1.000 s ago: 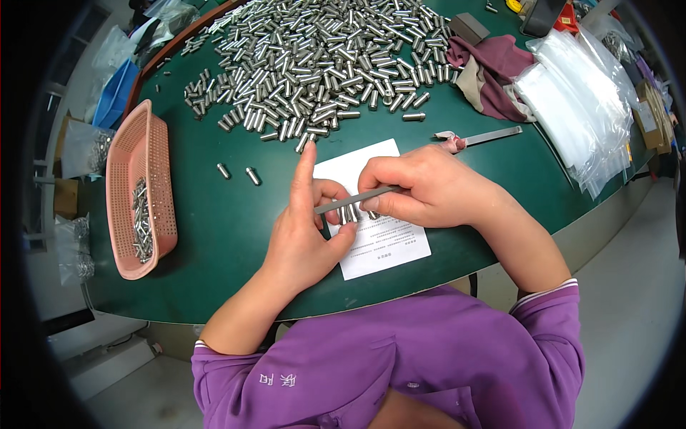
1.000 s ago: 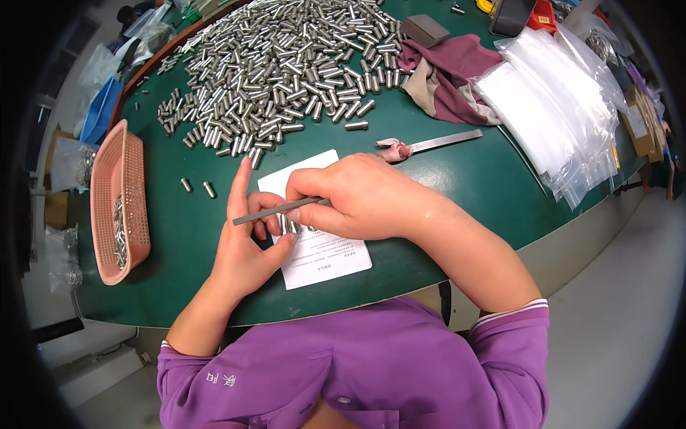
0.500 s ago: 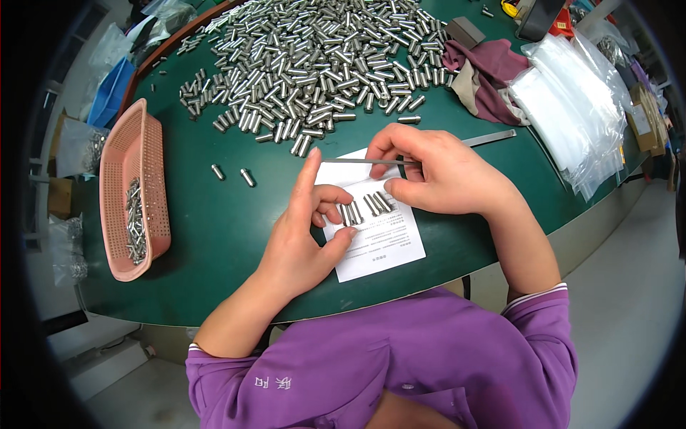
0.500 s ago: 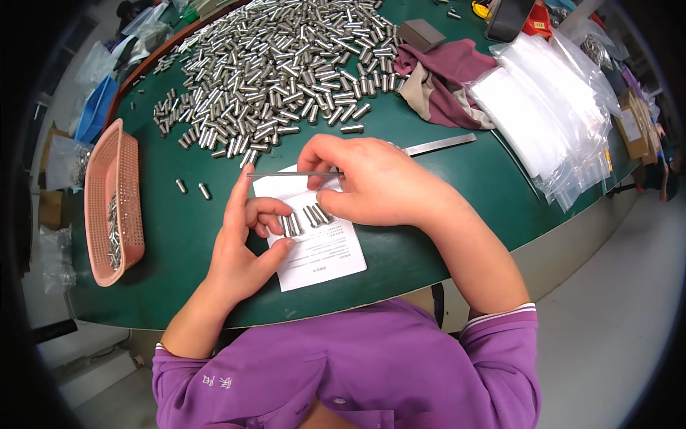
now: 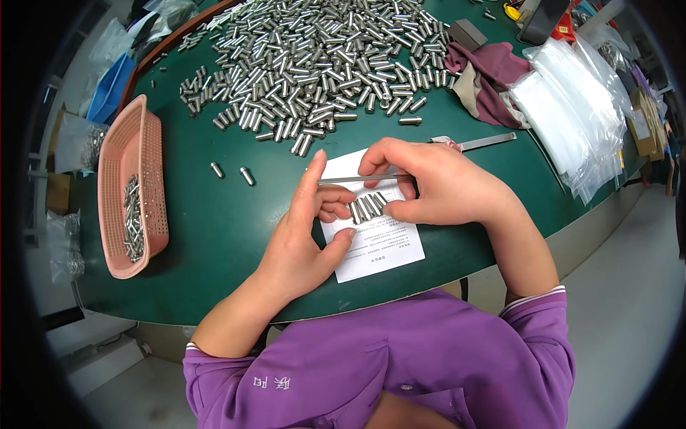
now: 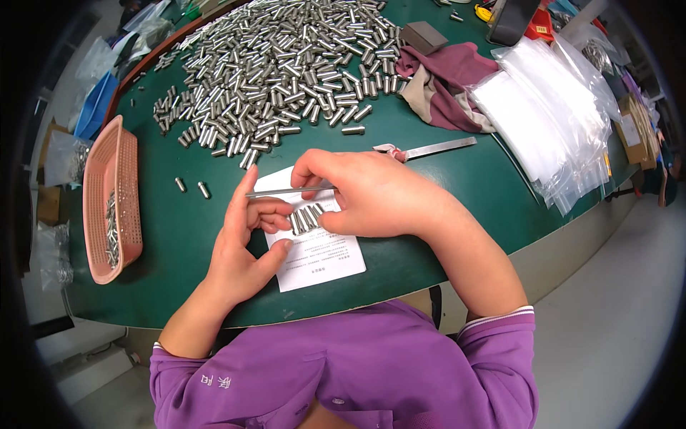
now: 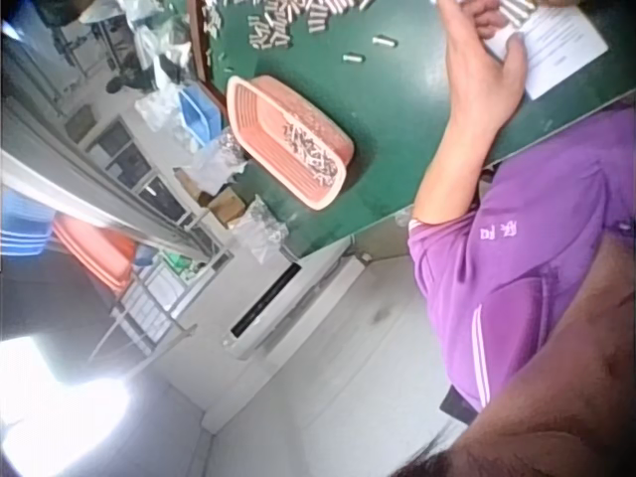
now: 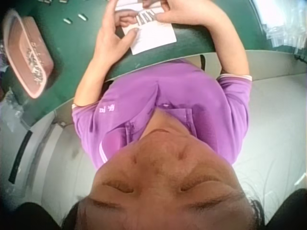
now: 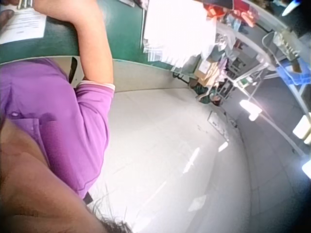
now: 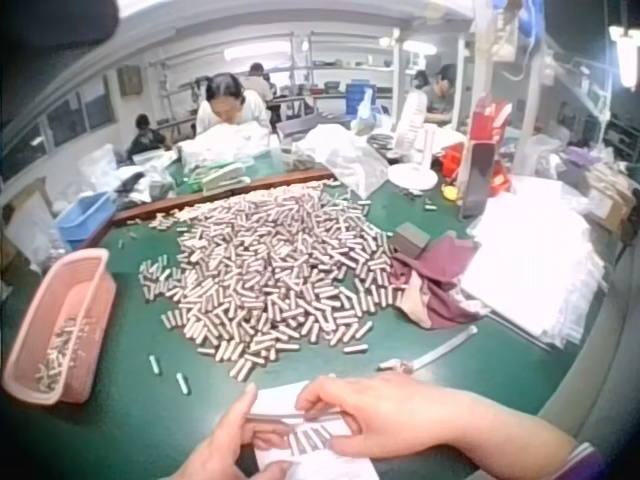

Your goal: The person arranges small cylindrical metal parts on a white paper on a green workbench. They repeatedly pick up individual parts, place them in neat rows, and use a metal ruler to measure or align them. The person continues this process throughout the clip, occasionally moving parts between the paper and a pink basket.

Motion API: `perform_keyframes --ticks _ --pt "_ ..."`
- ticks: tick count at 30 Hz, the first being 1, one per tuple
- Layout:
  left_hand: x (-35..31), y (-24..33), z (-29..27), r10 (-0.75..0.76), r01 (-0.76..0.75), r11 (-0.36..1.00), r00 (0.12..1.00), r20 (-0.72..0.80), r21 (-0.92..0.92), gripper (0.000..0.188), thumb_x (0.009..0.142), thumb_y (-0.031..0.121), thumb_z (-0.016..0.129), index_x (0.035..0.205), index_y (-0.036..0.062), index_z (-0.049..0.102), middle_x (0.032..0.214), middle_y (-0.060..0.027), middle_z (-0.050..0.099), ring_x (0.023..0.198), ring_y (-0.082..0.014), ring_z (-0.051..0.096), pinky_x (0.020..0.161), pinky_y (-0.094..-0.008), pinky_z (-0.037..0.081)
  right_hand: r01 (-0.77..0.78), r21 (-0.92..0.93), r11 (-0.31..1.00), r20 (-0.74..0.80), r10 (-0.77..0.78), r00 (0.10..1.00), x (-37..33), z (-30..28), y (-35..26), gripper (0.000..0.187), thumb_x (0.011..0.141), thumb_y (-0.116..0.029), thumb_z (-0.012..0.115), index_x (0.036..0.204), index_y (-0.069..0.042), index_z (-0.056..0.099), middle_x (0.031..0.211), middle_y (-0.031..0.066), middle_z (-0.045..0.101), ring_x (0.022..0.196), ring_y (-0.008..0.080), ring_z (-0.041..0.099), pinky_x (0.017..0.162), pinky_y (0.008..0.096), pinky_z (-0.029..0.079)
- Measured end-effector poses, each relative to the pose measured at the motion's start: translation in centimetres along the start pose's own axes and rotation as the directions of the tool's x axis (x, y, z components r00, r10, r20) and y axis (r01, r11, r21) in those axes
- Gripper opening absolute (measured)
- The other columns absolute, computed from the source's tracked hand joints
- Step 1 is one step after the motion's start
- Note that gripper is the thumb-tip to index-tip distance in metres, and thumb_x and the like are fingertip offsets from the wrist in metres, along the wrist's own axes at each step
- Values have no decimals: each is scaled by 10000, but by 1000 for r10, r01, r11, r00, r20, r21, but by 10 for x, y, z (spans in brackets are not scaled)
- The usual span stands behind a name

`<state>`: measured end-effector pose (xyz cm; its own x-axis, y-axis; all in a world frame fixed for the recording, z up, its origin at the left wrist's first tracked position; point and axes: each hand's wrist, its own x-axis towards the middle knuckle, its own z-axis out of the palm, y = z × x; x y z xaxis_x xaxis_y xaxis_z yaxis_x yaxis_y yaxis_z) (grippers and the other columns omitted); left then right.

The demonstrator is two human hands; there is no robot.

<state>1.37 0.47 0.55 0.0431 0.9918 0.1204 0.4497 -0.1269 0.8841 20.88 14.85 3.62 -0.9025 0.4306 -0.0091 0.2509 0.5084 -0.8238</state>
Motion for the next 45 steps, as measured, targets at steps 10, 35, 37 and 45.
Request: perform_keyframes --ticks 10,35,37,45 --pt "0 -6 0 -9 6 995 999 -34 -103 889 799 -114 598 1537 9 118 1122 -162 608 940 -169 611 851 -300 500 73 -81 994 19 -72 997 3 17 10 536 712 -65 724 1203 -86 510 1063 55 659 765 153 593 648 285 477" --pt "2 -2 -9 -221 218 653 971 93 -725 352 918 25 638 1256 14 541 1107 -123 669 978 -162 652 871 -311 535 273 -33 961 -335 -268 903 9 16 -7 342 791 34 621 1126 -33 649 1045 80 709 759 108 650 645 254 507" --pt "2 0 -11 -248 225 622 965 84 -750 369 919 26 636 1274 16 536 1105 -124 669 970 -155 652 871 -303 532 169 69 983 -463 -118 878 12 17 2 344 821 17 614 1157 -52 640 1063 57 702 694 72 597 617 233 479" --pt "6 0 -11 -278 214 557 958 63 -803 382 909 21 645 1276 20 538 1062 -92 654 940 -131 647 825 -271 520 174 199 965 -640 -6 769 13 14 14 332 823 -32 658 1152 -65 626 909 -9 680 546 6 399 507 194 357"
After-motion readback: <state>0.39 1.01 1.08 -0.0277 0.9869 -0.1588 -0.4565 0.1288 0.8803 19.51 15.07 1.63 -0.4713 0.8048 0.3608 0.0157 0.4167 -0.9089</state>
